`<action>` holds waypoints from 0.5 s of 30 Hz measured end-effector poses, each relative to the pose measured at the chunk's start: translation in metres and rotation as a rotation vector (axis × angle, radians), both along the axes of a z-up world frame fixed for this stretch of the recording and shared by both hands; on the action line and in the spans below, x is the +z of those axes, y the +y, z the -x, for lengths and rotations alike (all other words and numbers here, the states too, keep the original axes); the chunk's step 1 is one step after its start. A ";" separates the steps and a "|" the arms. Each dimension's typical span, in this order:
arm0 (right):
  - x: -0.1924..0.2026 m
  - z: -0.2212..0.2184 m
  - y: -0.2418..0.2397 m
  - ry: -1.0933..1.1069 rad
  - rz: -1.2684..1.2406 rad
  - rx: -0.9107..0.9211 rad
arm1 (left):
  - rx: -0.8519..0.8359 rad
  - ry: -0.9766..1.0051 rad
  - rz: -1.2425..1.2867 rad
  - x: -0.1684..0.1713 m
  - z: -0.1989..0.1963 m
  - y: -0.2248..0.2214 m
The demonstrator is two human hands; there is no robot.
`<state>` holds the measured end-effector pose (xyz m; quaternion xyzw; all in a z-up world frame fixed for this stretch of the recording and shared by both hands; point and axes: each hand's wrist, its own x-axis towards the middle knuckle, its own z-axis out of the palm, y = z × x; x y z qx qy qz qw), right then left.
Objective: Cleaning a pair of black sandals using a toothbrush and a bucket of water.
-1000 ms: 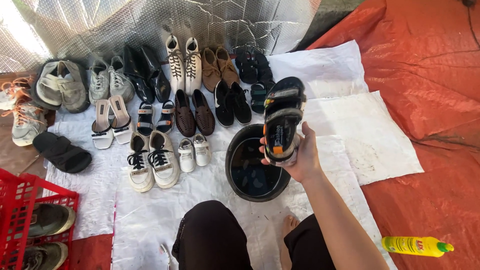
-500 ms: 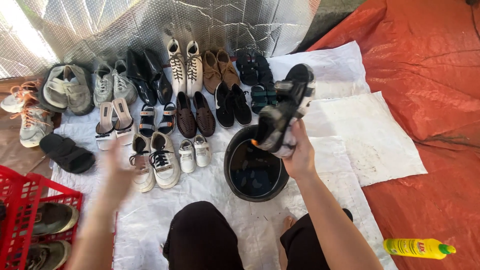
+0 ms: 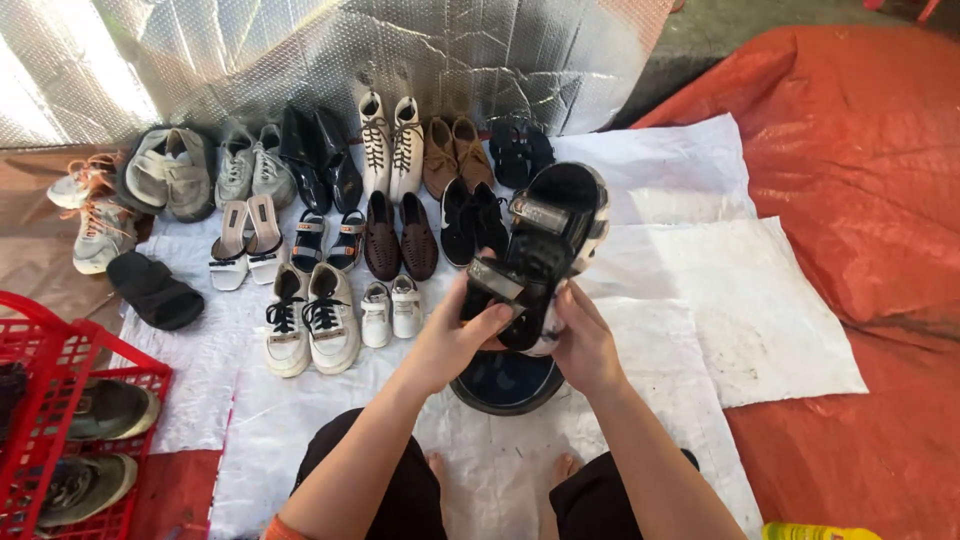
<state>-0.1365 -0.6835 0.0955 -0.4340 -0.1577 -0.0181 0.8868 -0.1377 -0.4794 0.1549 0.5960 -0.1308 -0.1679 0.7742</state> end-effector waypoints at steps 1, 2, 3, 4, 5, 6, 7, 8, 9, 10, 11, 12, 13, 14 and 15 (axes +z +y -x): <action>0.005 0.002 -0.002 -0.001 0.023 0.026 | -0.020 0.017 0.003 -0.010 -0.004 -0.002; 0.009 0.005 -0.003 -0.002 0.045 0.052 | -0.040 0.035 0.006 -0.020 -0.008 -0.004; 0.004 0.003 -0.009 0.000 0.046 0.057 | -0.035 0.037 0.008 -0.022 -0.008 -0.010; 0.000 0.002 -0.014 -0.010 0.069 0.060 | 0.002 0.021 -0.005 -0.025 -0.007 -0.015; -0.006 0.001 -0.019 -0.021 0.089 0.063 | 0.038 0.004 -0.022 -0.027 -0.007 -0.020; -0.009 0.001 -0.022 -0.021 0.087 0.068 | 0.043 0.005 -0.023 -0.037 -0.010 -0.025; -0.011 0.001 -0.025 0.001 0.107 0.042 | 0.056 0.010 -0.018 -0.046 -0.015 -0.029; -0.014 0.001 -0.028 0.023 0.126 0.017 | 0.070 0.015 -0.013 -0.055 -0.020 -0.033; -0.045 -0.013 -0.042 0.021 0.125 0.017 | 0.070 0.013 -0.015 -0.045 -0.016 -0.034; -0.075 -0.027 -0.056 0.027 0.125 0.028 | 0.075 -0.007 -0.060 -0.035 -0.013 -0.034; -0.106 -0.040 -0.069 0.034 0.125 0.038 | 0.079 -0.024 -0.106 -0.025 -0.009 -0.033; -0.066 -0.023 -0.052 0.035 0.124 0.038 | 0.079 -0.024 -0.107 -0.025 -0.007 -0.030; -0.025 -0.007 -0.035 0.056 0.143 -0.010 | 0.058 -0.063 -0.163 -0.024 -0.005 -0.027; 0.015 0.009 -0.016 0.078 0.161 -0.057 | 0.038 -0.103 -0.218 -0.024 -0.003 -0.023; 0.018 0.009 -0.015 0.085 0.164 -0.048 | 0.046 -0.093 -0.216 -0.026 -0.001 -0.021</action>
